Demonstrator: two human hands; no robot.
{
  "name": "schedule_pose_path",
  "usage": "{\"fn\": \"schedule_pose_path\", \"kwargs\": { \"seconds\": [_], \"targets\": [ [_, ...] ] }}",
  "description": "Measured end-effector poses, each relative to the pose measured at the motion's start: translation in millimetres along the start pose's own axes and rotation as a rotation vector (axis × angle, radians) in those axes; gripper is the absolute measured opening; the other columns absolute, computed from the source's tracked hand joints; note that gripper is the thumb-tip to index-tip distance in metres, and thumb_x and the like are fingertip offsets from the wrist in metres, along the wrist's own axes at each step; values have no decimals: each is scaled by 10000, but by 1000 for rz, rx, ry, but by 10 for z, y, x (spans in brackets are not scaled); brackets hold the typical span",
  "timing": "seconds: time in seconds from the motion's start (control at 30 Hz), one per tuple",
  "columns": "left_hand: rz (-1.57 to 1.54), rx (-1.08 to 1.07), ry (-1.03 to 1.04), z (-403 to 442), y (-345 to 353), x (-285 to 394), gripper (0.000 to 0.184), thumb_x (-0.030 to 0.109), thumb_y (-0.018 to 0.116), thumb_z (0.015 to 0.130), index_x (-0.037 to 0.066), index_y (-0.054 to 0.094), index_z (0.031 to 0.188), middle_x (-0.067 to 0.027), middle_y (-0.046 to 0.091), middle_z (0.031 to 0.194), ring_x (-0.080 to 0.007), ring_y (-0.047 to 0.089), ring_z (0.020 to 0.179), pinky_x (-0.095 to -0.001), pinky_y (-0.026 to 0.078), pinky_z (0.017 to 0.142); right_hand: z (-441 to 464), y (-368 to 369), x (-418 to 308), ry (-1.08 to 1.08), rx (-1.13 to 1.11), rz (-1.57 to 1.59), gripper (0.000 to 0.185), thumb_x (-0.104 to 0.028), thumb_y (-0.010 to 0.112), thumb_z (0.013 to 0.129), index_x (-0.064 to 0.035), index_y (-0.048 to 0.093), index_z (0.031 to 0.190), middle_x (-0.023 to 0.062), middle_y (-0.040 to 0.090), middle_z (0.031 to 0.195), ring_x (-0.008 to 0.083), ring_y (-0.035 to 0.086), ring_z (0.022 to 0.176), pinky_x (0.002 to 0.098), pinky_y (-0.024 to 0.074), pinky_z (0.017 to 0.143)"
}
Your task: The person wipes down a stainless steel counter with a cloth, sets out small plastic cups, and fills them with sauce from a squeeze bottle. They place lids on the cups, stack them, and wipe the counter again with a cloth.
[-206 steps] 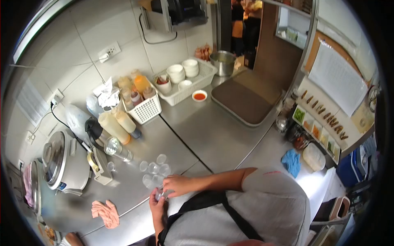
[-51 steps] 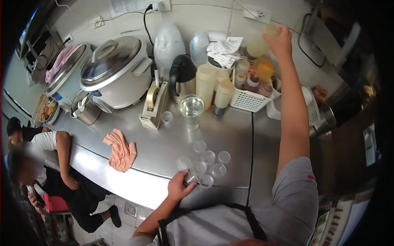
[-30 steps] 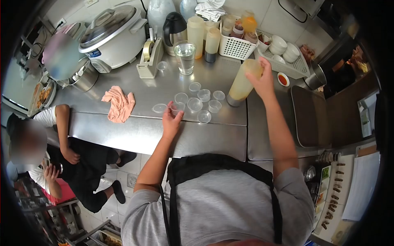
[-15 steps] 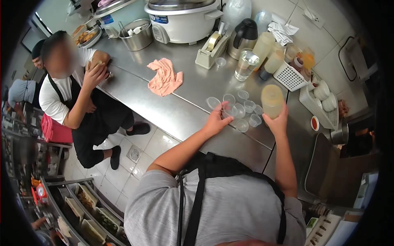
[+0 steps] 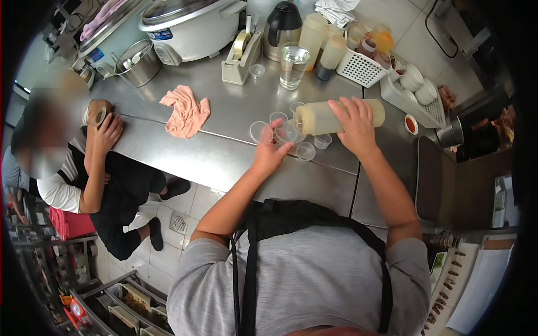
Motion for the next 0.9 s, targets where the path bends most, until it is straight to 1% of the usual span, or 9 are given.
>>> {"fn": "schedule_pose_path", "kwargs": {
  "seconds": [0.1, 0.2, 0.3, 0.4, 0.7, 0.8, 0.9],
  "targets": [
    [-3, 27, -39, -11, -56, -49, 623, -33, 629, 711, 67, 336, 1252, -90, 417, 1155, -161, 453, 974, -290, 401, 855, 10, -44, -18, -21, -11, -30, 727, -23, 697, 515, -214, 466, 1178, 76, 463, 1123, 319, 421, 1039, 467, 304, 920],
    [-35, 31, 14, -18, -71, -27, 616, -30, 624, 721, 59, 324, 1252, -97, 418, 1148, -172, 460, 1007, -290, 399, 873, 28, -86, -41, -43, 8, -27, 697, 4, 672, 528, -213, 481, 1162, 70, 479, 1104, 312, 431, 1031, 465, 303, 919],
    [-59, 20, 7, -11, -58, -38, 610, -38, 612, 730, 39, 302, 1249, -105, 416, 1143, -178, 460, 1032, -283, 392, 892, 29, -93, -42, -50, 13, -22, 672, 23, 647, 543, -213, 488, 1152, 66, 495, 1084, 306, 439, 1024, 463, 305, 916],
    [-69, 22, 7, 5, -42, -48, 607, -54, 602, 731, 24, 277, 1239, -106, 411, 1134, -173, 460, 1025, -281, 387, 904, 24, -89, -36, -51, 9, -31, 654, 24, 638, 556, -215, 491, 1147, 62, 502, 1081, 302, 442, 1025, 460, 304, 916],
    [-182, 37, 5, 35, 3, -68, 599, -78, 585, 723, 31, 259, 1212, -97, 396, 1113, -170, 462, 1011, -279, 389, 893, -26, -45, 41, -20, -16, -33, 658, 15, 643, 569, -231, 476, 1157, 46, 510, 1085, 289, 442, 1033, 463, 292, 924],
    [-184, 36, 12, 43, 14, -70, 615, -80, 584, 721, 29, 251, 1226, -96, 399, 1111, -173, 463, 1008, -278, 391, 889, -40, -40, 56, -5, -12, -23, 666, 19, 648, 560, -231, 477, 1153, 42, 512, 1083, 284, 443, 1030, 462, 292, 924],
    [-170, 34, -10, 41, 27, -65, 644, -54, 605, 719, 29, 248, 1249, -102, 408, 1119, -173, 473, 1012, -277, 411, 874, -58, -37, 73, 1, -3, -11, 670, 24, 649, 551, -230, 480, 1148, 38, 513, 1081, 278, 443, 1027, 459, 293, 922]
  ]
}}
Point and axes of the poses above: each hand's wrist, its own z-axis towards the middle knuckle, its own y-axis out of the palm, x = y × z, the point moved 10 cm from there along z, towards the middle knuckle
